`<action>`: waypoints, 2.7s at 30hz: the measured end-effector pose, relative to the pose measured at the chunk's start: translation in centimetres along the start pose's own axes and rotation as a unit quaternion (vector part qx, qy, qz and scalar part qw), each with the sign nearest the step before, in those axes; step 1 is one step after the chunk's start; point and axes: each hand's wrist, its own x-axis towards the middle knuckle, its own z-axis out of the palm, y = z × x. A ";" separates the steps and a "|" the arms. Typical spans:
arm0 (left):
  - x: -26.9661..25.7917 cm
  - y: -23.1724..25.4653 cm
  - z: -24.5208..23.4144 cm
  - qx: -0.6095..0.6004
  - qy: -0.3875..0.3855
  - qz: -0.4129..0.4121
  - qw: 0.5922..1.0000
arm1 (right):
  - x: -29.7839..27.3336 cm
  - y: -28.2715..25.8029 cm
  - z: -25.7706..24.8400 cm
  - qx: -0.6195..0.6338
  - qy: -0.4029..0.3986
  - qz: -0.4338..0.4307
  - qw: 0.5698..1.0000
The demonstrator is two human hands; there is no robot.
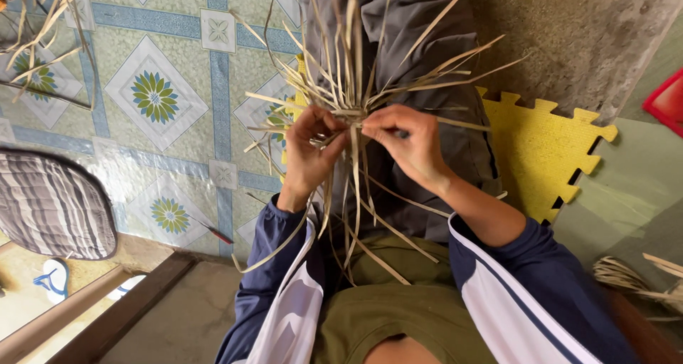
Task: Weaving thin strips of material together to form a circular base
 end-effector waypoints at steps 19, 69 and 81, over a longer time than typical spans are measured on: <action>-1.2 -4.9 0.6 -0.066 0.101 -0.062 0.991 | -1.5 -0.7 0.1 -0.304 -0.059 -0.377 0.873; -4.1 -3.2 -2.3 -0.011 0.097 -0.013 0.995 | 1.2 -1.9 1.4 -0.210 -0.253 -0.091 0.940; -3.6 -0.4 -0.7 0.043 0.111 -0.025 0.993 | 0.9 0.4 0.2 -0.046 -0.209 -0.061 0.975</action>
